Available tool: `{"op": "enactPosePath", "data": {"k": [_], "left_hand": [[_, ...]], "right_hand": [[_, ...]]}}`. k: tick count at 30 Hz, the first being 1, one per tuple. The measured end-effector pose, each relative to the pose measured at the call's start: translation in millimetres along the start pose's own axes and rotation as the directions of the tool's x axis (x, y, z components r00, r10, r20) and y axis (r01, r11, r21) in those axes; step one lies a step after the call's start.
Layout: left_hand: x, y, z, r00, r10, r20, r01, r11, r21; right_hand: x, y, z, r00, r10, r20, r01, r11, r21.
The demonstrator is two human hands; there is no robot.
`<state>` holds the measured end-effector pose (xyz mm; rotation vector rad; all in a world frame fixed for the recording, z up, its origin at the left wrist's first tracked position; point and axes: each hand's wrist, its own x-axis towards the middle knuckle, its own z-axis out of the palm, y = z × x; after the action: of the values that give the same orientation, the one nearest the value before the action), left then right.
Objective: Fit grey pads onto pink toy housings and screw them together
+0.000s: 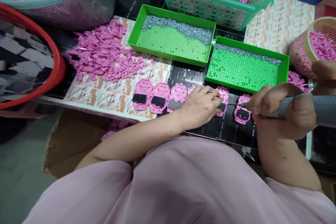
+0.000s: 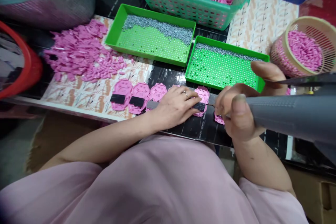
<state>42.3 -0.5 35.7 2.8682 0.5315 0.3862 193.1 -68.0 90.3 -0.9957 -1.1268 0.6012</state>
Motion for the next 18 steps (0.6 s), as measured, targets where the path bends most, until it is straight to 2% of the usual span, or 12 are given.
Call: {"op": "enactPosePath", "data": {"k": [3, 7, 11, 18], "left_hand": [[4, 3, 7.0, 0.998, 0.029, 0.053, -0.030, 0.999, 0.030], [8, 5, 14.9, 0.994, 0.049, 0.099, -0.054, 0.997, 0.050], [7, 4, 17.0, 0.995, 0.050, 0.085, -0.053, 0.998, 0.036], [6, 3, 16.9, 0.996, 0.047, 0.076, -0.048, 0.999, 0.005]], "right_hand": [[-3, 6, 0, 0.991, -0.106, -0.080, 0.110, 0.993, 0.047], [-6, 10, 2, 0.994, -0.061, -0.094, 0.065, 0.997, 0.039], [-6, 13, 2, 0.991, -0.098, -0.090, 0.107, 0.989, 0.101], [-6, 14, 4, 0.996, -0.058, -0.069, 0.063, 0.995, 0.072]]}}
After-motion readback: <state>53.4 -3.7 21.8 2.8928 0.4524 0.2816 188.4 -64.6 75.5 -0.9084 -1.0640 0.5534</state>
